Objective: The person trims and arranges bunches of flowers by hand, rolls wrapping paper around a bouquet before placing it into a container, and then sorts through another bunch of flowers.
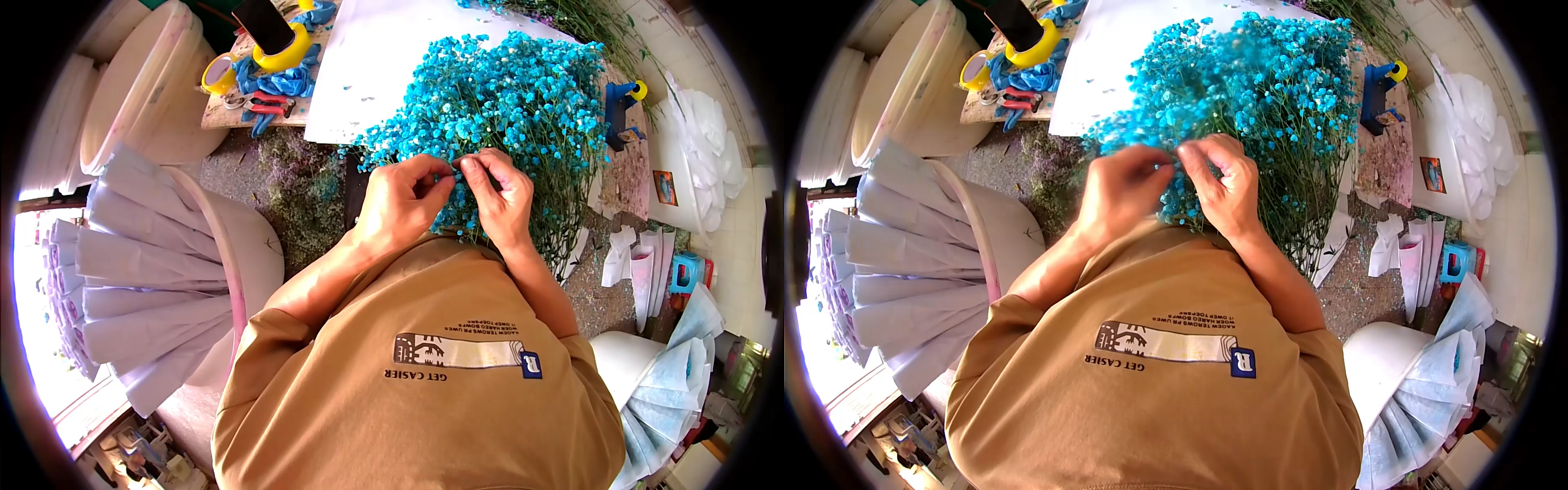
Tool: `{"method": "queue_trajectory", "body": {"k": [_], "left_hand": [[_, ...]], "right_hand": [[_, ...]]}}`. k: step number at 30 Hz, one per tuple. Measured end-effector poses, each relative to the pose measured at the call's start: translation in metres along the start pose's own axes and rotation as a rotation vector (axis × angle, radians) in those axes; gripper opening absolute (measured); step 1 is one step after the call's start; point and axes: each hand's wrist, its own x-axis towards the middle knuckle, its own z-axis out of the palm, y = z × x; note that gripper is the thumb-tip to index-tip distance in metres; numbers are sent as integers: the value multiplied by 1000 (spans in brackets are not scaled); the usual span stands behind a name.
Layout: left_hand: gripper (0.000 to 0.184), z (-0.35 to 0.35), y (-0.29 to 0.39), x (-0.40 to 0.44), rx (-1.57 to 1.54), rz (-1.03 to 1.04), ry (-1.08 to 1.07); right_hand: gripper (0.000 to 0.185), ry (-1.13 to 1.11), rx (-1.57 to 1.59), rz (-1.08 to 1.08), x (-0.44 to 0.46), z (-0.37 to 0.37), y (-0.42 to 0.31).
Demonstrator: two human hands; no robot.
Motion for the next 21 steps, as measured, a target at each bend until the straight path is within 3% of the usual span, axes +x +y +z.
{"method": "queue_trajectory", "body": {"k": [2, 4, 7, 10, 17, 18, 20, 21], "left_hand": [[21, -1, 5, 0, -18, 18, 24], [11, -12, 11, -6, -470, -91, 21], [14, -36, -5, -6, -699, -200, -229], [24, -17, -1, -12, -264, -152, -88], [20, -8, -6, -3, -109, -117, -119], [20, -9, -4, -4, -112, -116, -117], [17, -17, -3, -7, -433, -161, -24], [17, -23, -21, -7, -594, -127, -124]], "right_hand": [[14, -1, 1, 7, 0, -1, 3], [16, 5, 57, 72, 0, -2, 2], [19, 0, 108, 131, 2, -4, -2], [19, 7, 169, 159, 2, -3, -1], [19, 3, 140, 147, 1, -3, -1], [19, 9, 177, 181, 2, -4, -3], [21, 40, 240, 210, 2, -4, 0], [21, 40, 237, 213, 2, -4, 2]]}}
